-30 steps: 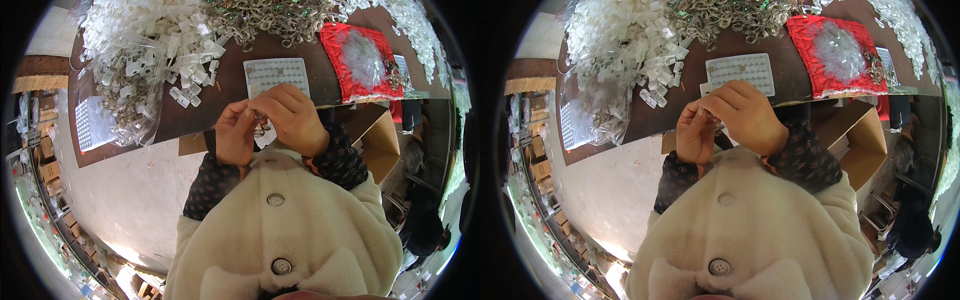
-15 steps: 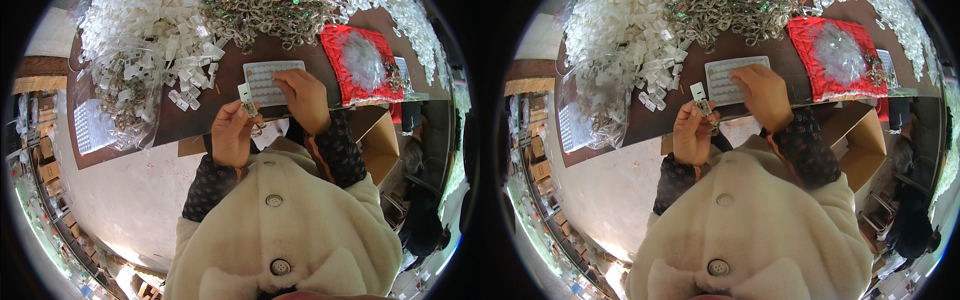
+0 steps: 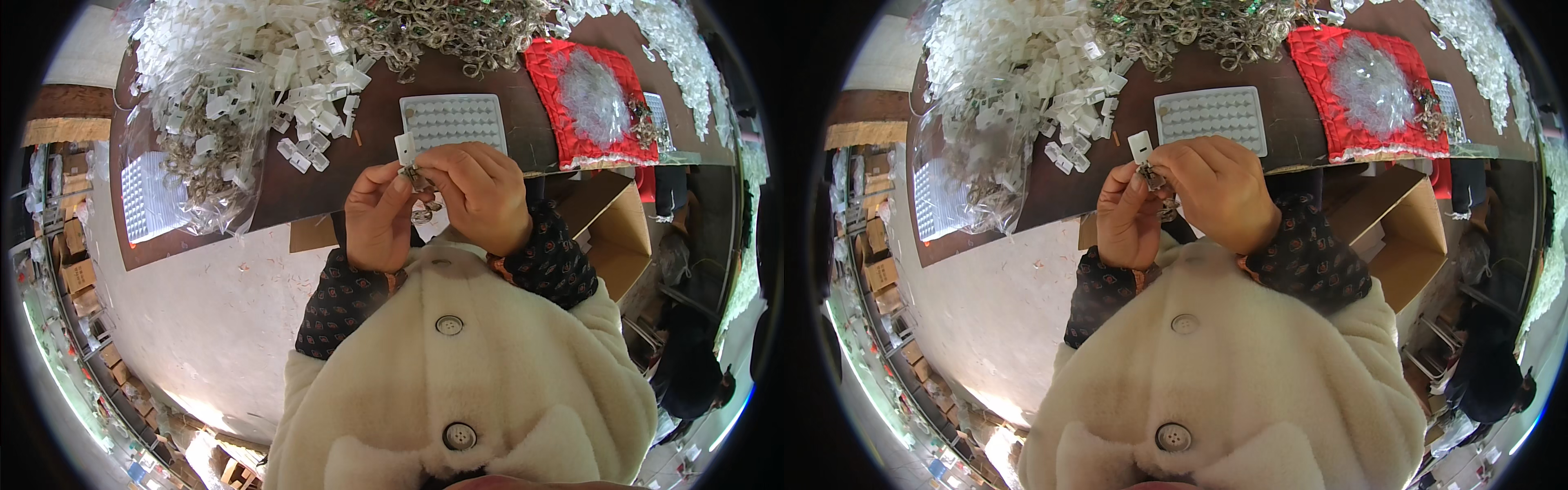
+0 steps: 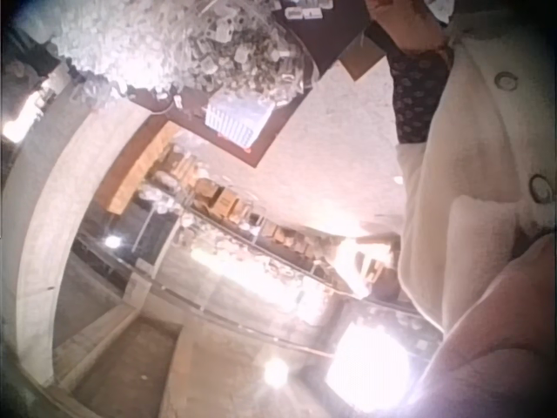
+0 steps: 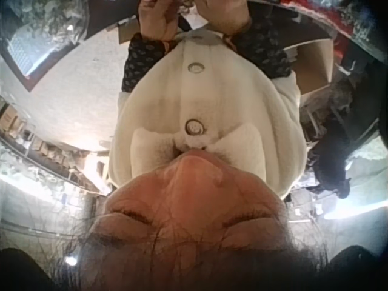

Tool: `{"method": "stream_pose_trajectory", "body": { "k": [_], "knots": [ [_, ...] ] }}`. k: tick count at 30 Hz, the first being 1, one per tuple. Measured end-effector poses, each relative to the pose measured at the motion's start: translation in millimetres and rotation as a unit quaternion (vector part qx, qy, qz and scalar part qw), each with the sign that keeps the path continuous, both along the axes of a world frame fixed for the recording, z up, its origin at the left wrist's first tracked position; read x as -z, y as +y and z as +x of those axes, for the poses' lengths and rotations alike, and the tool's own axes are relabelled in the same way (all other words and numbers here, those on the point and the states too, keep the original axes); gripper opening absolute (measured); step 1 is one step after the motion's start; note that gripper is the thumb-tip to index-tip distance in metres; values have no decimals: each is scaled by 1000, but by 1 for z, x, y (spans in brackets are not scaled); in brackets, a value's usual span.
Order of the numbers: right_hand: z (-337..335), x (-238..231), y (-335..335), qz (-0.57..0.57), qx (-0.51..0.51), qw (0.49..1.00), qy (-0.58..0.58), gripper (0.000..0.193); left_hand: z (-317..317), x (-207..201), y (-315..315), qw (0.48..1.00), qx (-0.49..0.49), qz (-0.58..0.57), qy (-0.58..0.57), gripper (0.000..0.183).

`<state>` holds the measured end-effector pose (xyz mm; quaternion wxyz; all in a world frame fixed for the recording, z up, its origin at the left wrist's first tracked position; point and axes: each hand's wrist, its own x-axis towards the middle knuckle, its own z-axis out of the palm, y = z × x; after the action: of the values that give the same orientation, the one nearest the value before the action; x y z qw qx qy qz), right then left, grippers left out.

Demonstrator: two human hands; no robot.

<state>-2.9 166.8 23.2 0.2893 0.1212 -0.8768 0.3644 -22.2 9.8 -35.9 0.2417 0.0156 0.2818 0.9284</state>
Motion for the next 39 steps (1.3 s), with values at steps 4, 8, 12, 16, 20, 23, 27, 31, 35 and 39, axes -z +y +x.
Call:
{"method": "stream_pose_trajectory", "body": {
  "k": [4,8,12,16,20,23,27,31,35,39],
  "knots": [
    [0,-3,7,16,-40,998,-38,19,0,1,-4,999,38,7,-37,16],
    [-1,-5,14,18,-87,995,-55,20,0,2,-5,996,55,26,-69,16],
    [5,-6,12,5,-114,992,-48,23,2,0,-4,997,14,21,-78,15],
    [5,-5,8,-87,-109,990,-18,29,0,-1,-3,998,38,30,-50,16],
    [-3,-3,1,-401,-54,890,-207,23,1,-3,-5,992,96,67,-54,12],
    [-3,-4,3,-508,-102,788,-334,16,3,-4,-5,991,103,44,-75,10],
    [4,1,-5,-462,-93,856,-211,13,5,-5,-4,987,92,62,-115,13],
    [0,11,5,-339,-213,914,-73,24,5,-7,-5,981,125,111,-100,27],
    [-1,16,10,-285,-240,927,-45,27,9,-10,-5,985,106,72,-115,37],
    [0,18,4,-262,-210,942,-21,25,13,-12,-4,982,88,71,-149,33]
  ]
}}
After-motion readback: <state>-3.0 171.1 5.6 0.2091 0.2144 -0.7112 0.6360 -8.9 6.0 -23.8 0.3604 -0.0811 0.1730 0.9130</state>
